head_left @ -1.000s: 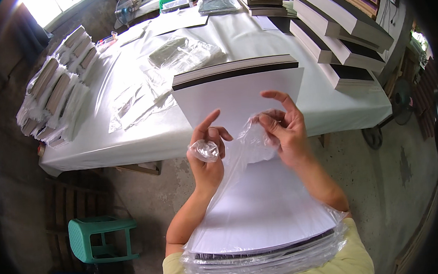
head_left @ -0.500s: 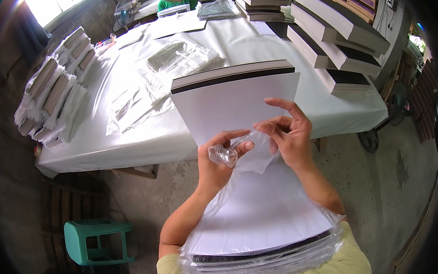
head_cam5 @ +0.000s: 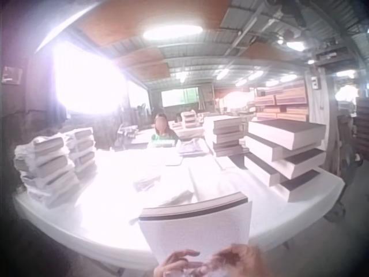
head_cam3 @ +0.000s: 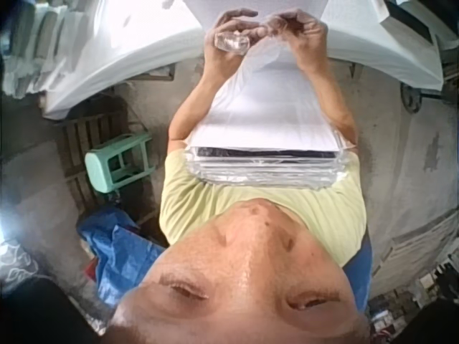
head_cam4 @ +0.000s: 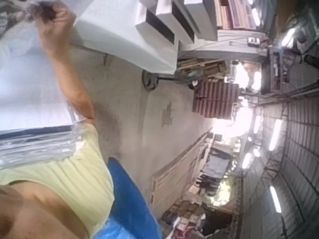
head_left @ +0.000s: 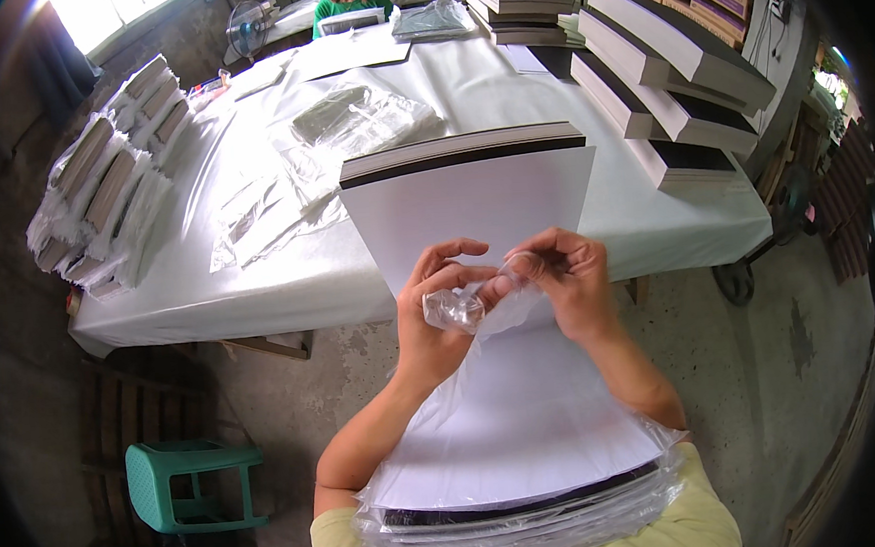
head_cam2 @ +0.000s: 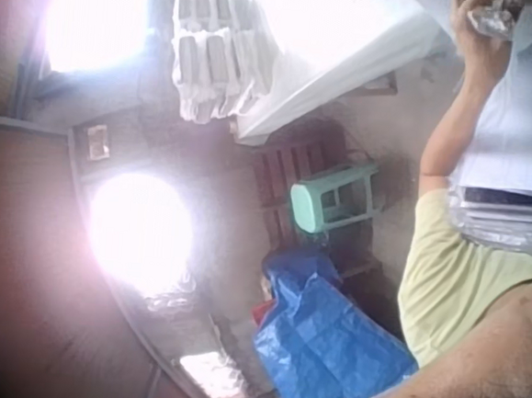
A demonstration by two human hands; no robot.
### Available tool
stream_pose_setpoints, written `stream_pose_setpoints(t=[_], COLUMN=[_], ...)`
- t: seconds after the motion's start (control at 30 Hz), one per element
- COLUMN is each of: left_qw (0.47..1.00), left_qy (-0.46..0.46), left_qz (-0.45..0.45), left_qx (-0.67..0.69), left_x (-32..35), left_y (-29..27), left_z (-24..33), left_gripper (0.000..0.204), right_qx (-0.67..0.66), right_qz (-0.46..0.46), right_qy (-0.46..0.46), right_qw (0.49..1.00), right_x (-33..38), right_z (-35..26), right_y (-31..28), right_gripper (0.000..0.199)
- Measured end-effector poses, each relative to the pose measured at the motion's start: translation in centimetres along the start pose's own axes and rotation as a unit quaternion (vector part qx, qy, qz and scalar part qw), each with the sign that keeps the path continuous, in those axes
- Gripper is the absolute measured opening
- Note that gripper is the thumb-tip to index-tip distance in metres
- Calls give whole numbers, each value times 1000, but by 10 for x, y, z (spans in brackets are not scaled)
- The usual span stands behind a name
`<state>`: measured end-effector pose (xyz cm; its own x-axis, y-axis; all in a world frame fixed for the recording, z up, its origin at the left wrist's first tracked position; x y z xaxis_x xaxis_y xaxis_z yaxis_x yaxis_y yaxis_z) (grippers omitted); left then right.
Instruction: The person places black books into individual plastic bags and stacks the packaged books on a table.
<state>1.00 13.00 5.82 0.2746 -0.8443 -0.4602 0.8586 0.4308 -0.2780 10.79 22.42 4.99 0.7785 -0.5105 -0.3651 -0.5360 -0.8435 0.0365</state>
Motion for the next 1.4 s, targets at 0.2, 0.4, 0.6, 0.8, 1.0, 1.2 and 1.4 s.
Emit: stream_pose_setpoints(t=[0.2,0.4,0.6,0.8,1.0,1.2,1.4], left_qw=[939,838,985,935,802,838,906], left_qy=[-68,-77,64,-87,-123,-119,89], left_qz=[-8,-190,-152,-133,-213,-458,-265], left_qx=[336,506,-44,318,545,271,319], left_x=[2,10,2,1,16,78,69], left_y=[9,11,17,16,29,22,-52], left_z=[-26,-22,-3,-21,1,-16,-5], left_gripper=[18,30,64,24,44,38,33], right_qx=[-145,-322,17,2,-197,-413,-407], right_qz=[-79,11,2,-36,49,-190,189], right_qy=[13,100,8,38,106,-21,39], right_qw=[986,941,1000,999,973,891,893], right_x=[-4,-2,-5,3,2,1,-2], right_z=[23,39,3,2,8,-16,-9], right_y=[7,-16,-9,-3,3,-66,-91], right_gripper=[22,25,30,33,38,31,27])
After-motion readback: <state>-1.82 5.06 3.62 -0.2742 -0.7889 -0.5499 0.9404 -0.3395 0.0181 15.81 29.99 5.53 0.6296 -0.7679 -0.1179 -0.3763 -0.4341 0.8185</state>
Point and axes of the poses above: each hand's wrist, its own x-axis away from the middle knuckle, its own y-axis out of the palm, z = x × y, the point moved 8 cm from there along -x, towards the middle knuckle, and after that the axes turned 11 degrees about -z, right-handed, at the moved point
